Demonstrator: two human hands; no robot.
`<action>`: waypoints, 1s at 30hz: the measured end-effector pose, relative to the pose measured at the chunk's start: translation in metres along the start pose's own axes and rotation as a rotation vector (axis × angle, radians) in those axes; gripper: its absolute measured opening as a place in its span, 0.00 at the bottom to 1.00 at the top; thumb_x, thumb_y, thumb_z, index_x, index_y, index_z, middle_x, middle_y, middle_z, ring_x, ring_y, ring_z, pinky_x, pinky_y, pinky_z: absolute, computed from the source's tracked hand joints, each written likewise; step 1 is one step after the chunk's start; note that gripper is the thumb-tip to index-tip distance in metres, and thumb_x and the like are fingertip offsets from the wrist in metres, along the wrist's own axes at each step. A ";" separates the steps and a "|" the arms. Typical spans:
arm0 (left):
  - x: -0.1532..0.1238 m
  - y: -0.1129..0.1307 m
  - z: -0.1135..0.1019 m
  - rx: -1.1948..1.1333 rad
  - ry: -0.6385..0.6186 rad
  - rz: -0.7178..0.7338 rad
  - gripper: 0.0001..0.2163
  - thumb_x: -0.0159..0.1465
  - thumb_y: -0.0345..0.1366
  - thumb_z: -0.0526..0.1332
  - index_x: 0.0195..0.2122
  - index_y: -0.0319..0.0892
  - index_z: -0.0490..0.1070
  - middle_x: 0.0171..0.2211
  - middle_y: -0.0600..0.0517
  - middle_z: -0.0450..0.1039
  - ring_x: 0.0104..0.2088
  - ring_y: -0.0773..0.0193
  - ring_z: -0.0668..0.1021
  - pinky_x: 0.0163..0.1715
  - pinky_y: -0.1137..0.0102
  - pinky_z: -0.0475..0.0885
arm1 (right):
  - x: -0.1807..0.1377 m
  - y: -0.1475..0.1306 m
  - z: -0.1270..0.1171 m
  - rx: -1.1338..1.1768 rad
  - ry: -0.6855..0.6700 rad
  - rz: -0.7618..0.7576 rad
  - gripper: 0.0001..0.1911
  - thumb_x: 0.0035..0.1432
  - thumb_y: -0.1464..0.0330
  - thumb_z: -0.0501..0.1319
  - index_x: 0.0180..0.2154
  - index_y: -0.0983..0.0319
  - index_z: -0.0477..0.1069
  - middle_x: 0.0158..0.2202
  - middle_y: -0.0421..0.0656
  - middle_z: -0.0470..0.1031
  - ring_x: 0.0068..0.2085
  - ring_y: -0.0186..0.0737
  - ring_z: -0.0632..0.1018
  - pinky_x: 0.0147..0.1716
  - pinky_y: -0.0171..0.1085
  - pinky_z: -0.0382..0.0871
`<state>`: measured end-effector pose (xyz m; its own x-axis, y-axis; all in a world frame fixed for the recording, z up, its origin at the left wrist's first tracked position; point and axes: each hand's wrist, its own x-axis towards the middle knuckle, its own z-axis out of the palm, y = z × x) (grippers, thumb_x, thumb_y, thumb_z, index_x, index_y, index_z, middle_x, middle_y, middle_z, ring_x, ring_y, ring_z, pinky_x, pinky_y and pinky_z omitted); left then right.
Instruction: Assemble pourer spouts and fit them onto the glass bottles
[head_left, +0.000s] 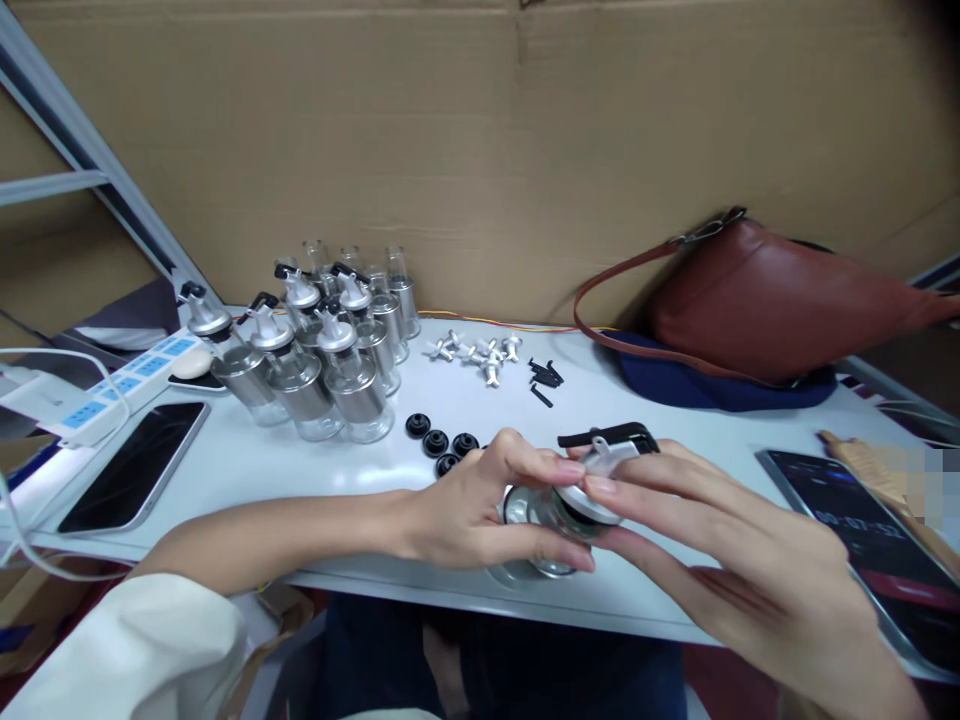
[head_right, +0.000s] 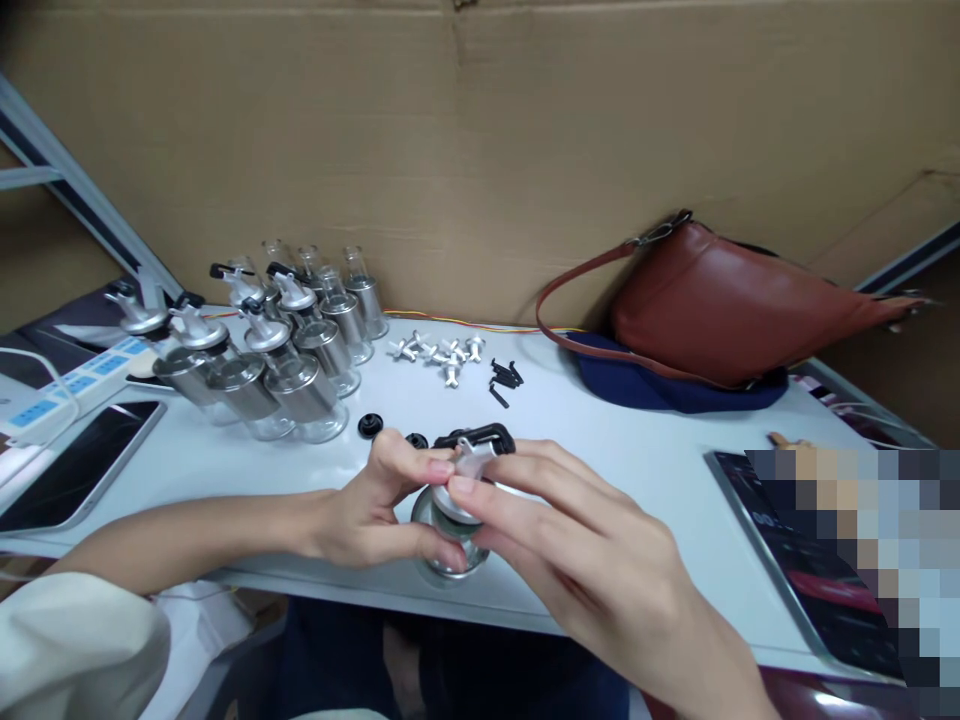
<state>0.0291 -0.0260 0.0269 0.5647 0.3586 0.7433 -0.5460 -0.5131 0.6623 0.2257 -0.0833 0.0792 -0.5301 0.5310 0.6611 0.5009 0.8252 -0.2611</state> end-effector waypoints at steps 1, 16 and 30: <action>0.000 0.001 0.000 -0.006 -0.005 -0.007 0.24 0.63 0.24 0.63 0.54 0.54 0.57 0.50 0.51 0.72 0.52 0.63 0.78 0.46 0.68 0.74 | 0.001 0.000 0.000 -0.002 0.000 -0.010 0.21 0.62 0.78 0.60 0.55 0.58 0.70 0.42 0.43 0.77 0.41 0.36 0.79 0.46 0.35 0.76; 0.000 -0.001 0.006 -0.054 0.020 0.030 0.24 0.61 0.20 0.63 0.51 0.52 0.59 0.42 0.54 0.71 0.35 0.73 0.77 0.35 0.77 0.73 | 0.001 0.000 -0.001 0.037 0.015 -0.054 0.17 0.59 0.81 0.61 0.48 0.60 0.75 0.40 0.41 0.79 0.39 0.36 0.79 0.53 0.39 0.75; -0.007 -0.003 0.010 0.066 0.071 0.028 0.17 0.64 0.27 0.61 0.47 0.53 0.58 0.39 0.55 0.71 0.38 0.67 0.79 0.38 0.70 0.77 | -0.001 -0.001 -0.004 -0.120 -0.035 -0.101 0.16 0.62 0.78 0.58 0.49 0.59 0.75 0.40 0.42 0.82 0.52 0.41 0.78 0.53 0.40 0.76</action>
<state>0.0330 -0.0347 0.0186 0.5029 0.3968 0.7679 -0.5180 -0.5728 0.6353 0.2287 -0.0855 0.0817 -0.6046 0.4547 0.6540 0.5211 0.8468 -0.1071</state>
